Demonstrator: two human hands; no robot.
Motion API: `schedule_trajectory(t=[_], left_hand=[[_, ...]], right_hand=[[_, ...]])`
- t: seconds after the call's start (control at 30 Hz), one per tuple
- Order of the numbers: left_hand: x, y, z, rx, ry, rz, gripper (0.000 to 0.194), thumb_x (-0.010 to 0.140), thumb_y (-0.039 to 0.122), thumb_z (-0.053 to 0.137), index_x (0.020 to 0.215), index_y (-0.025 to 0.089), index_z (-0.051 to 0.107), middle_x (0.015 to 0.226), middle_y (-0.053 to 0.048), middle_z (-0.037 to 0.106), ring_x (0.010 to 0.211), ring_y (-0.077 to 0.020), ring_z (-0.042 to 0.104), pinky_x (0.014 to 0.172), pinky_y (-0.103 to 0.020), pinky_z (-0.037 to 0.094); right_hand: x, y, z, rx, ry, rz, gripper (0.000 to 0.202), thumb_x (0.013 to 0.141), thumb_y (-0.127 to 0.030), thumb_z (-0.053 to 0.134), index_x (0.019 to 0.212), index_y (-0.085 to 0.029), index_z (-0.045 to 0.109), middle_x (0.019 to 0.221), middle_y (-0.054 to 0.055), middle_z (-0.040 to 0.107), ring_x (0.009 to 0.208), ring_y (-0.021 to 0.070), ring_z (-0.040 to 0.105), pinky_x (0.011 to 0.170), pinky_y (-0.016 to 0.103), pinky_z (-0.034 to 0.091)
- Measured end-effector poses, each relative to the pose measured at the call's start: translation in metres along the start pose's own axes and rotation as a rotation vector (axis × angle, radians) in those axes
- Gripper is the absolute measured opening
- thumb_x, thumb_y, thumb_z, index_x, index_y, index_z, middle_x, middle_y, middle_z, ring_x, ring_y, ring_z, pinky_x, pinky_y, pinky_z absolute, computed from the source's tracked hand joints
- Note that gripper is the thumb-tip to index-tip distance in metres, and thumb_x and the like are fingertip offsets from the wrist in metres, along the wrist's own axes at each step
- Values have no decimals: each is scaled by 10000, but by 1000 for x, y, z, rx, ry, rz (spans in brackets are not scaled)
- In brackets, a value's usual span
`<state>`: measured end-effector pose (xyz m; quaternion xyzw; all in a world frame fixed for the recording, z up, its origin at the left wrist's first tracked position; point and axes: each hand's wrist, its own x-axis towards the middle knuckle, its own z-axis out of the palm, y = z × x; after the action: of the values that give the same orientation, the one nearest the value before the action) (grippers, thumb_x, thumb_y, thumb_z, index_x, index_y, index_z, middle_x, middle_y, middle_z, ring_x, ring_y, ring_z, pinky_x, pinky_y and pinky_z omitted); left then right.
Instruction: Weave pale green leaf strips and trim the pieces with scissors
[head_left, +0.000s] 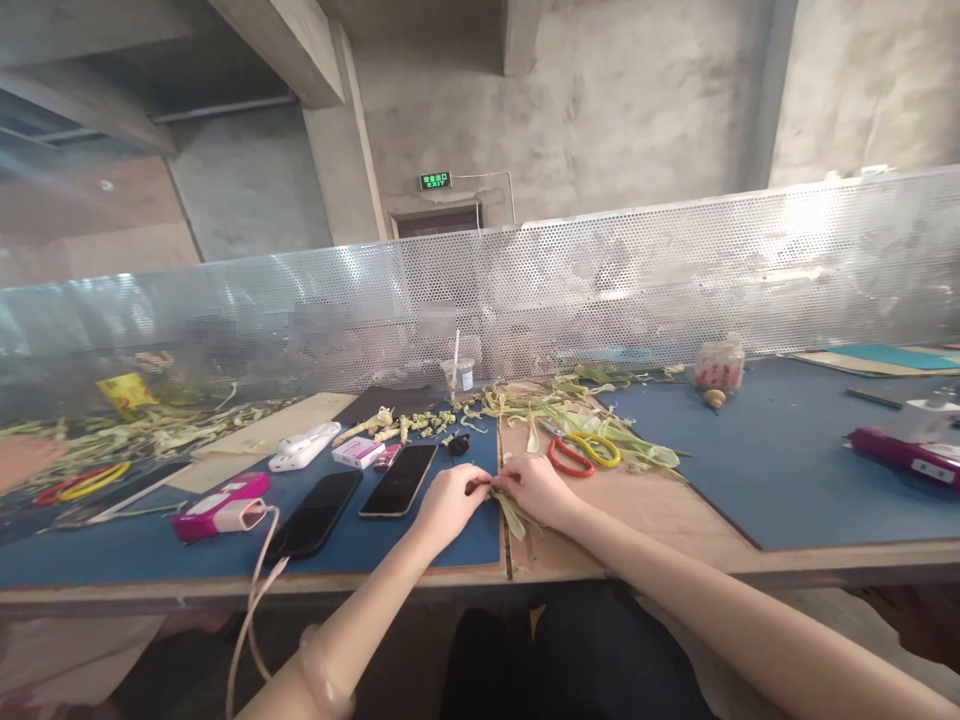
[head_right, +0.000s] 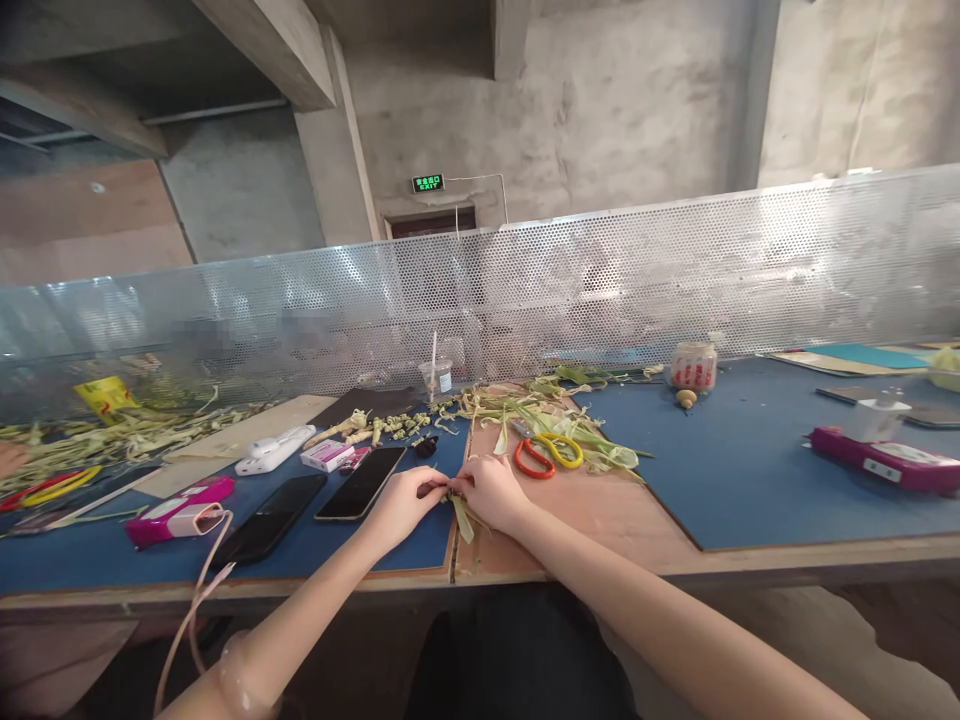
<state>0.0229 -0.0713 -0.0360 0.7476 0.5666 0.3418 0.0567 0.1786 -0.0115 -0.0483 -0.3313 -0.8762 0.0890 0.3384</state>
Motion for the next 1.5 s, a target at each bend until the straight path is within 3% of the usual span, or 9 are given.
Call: schedule_trajectory(t=[0.17,0.4,0.7,0.87,1.1,1.23,1.37,1.5], left_hand=[[-2,2,0,37,2,7,222,738,220,470,851,183,656,862,-54,669,787,-176,606,730,-265,453],[-5,7,-2,56,16,48,259,774,319,450,834,197,670,855,-54,669,769,-175,604,713,-251,444],[-7,8,-8,19,22,-17,290,790,346,412,804,217,672,774,-20,683,710,-168,615,650,-223,433],[-9,8,-6,-30,31,-33,278,784,354,420,786,202,653,731,-19,674,676,-161,607,641,-221,431],[-11,4,-9,-20,-5,6,271,784,339,421,798,197,652,729,-22,675,666,-159,609,620,-217,431],[-11,2,-9,-22,-16,30,255,776,318,432,809,201,657,736,-17,673,685,-159,608,663,-226,448],[-10,-2,-7,-35,-13,86,229,775,275,436,778,198,651,889,-37,669,809,-174,603,747,-251,455],[-9,-3,-9,-37,-16,112,222,785,241,411,724,183,617,1137,-70,575,871,-176,586,779,-280,458]], right_hand=[[0,-1,0,-11,-9,-39,159,778,-257,543,673,-183,635,699,14,617,711,127,529,658,231,319],[1,-1,1,2,-5,-2,136,763,-201,529,678,-175,632,692,16,613,684,120,522,643,227,324],[-1,-3,-3,10,-32,13,162,769,-234,524,655,-175,624,680,9,612,663,113,523,619,214,340],[-1,-2,-6,124,-72,45,177,756,-224,507,681,-170,657,680,18,634,628,115,536,580,211,364],[1,0,-10,460,-102,244,162,678,-251,576,732,-147,688,692,18,663,622,119,563,567,199,410],[0,1,-9,435,-122,213,144,659,-216,565,693,-143,684,660,15,658,615,120,566,557,198,407],[-2,-1,-10,316,-130,167,153,654,-158,524,675,-147,675,662,14,659,611,114,569,557,194,401],[-4,-2,-8,196,-100,117,154,646,-137,513,655,-160,665,668,14,660,612,115,565,565,198,392]])
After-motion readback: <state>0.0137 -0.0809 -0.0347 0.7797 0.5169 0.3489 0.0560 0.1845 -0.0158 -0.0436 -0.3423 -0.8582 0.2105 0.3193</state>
